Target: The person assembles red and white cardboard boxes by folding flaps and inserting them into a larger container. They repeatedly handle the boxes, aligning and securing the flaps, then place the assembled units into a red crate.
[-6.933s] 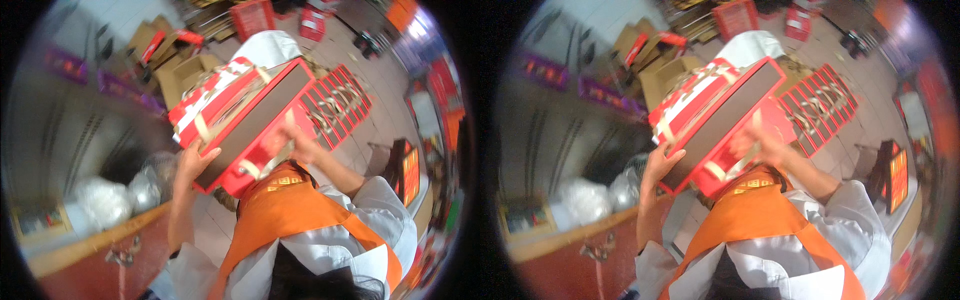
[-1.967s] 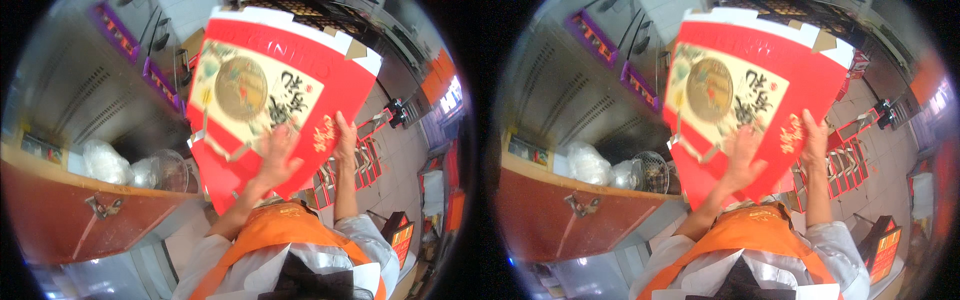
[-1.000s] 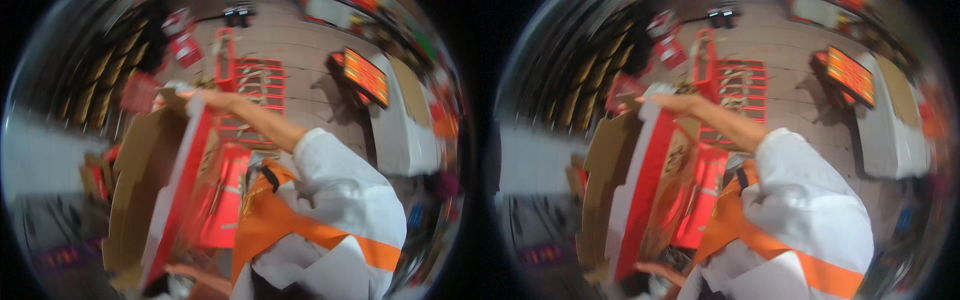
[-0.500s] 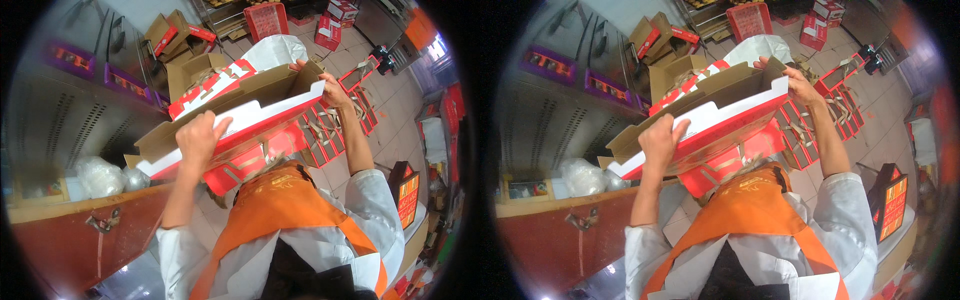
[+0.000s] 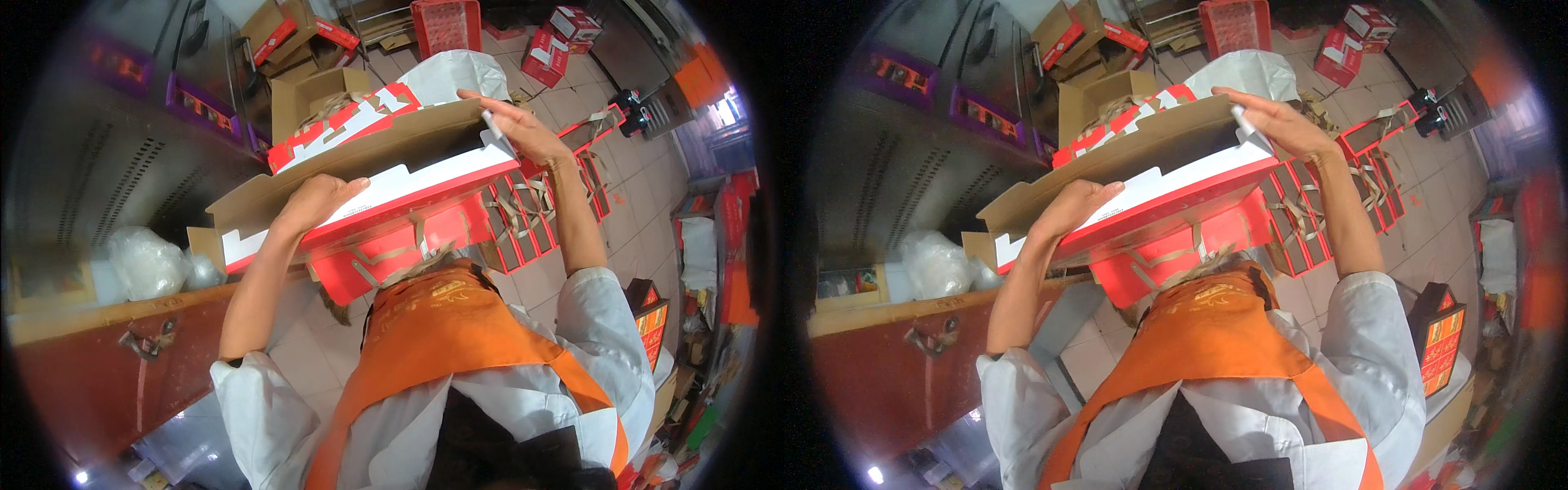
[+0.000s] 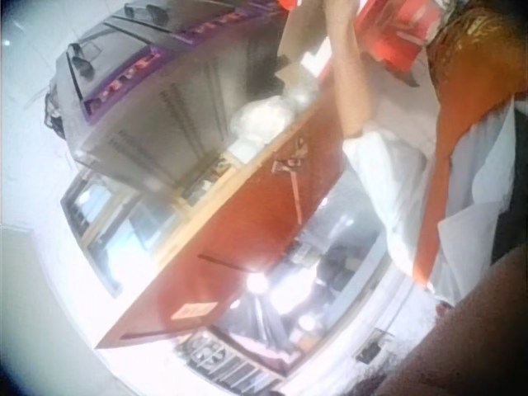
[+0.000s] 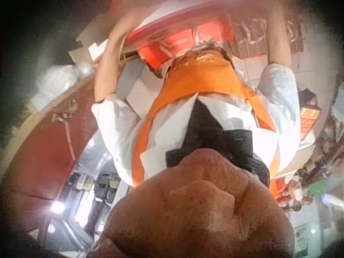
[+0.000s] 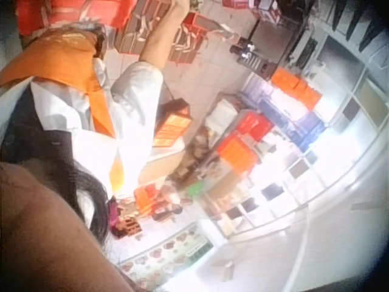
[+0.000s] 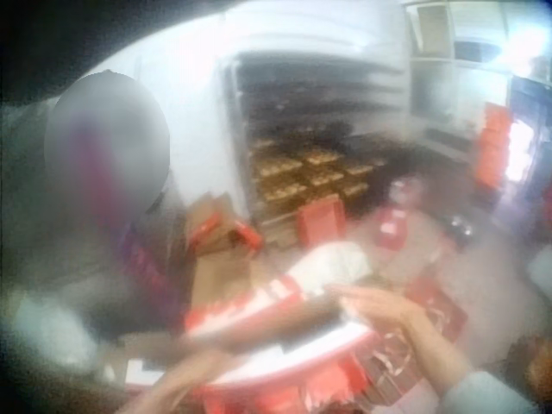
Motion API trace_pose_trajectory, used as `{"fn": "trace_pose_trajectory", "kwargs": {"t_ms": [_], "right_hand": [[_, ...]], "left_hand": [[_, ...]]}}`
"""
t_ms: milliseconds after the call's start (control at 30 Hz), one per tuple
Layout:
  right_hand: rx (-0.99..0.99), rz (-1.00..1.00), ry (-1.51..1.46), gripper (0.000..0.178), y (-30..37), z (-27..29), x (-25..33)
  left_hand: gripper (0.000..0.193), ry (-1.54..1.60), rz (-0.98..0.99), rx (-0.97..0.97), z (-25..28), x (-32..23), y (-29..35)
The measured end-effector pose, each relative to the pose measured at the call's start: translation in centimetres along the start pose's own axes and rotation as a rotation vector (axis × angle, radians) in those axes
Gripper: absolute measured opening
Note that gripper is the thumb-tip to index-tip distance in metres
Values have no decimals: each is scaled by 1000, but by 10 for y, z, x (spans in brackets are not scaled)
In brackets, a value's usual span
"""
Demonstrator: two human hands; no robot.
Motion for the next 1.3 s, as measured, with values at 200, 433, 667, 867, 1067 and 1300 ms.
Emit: {"fn": "trace_pose_trajectory", "kwargs": {"t_ms": [200,433,667,867,1067,1300], "right_hand": [[-152,125,617,79,-9,-8,16],[-202,79,784,88,-8,-7,7],[-199,100,685,88,-14,-8,10],[-176,123,685,88,-16,-7,7],[-188,49,686,86,-18,-4,0],[-162,67,608,83,-19,-8,7]], "left_hand": [[62,-39,-50,-62,5,-16,6],[30,-406,-696,-771,43,-75,111],[59,235,-115,-1206,119,60,218],[59,216,48,-847,96,88,167],[64,1153,-250,-632,79,88,165],[67,586,-28,-631,82,89,162]]}}
Point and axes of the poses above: each hand's wrist, its own y-axis away from the middle knuckle, its own z-axis out of the back of the hand, x = y × z, the point moved 8 cm from there along -y, towards the middle knuckle, and after that the axes turned 6 degrees about y, right-handed, at the moved point
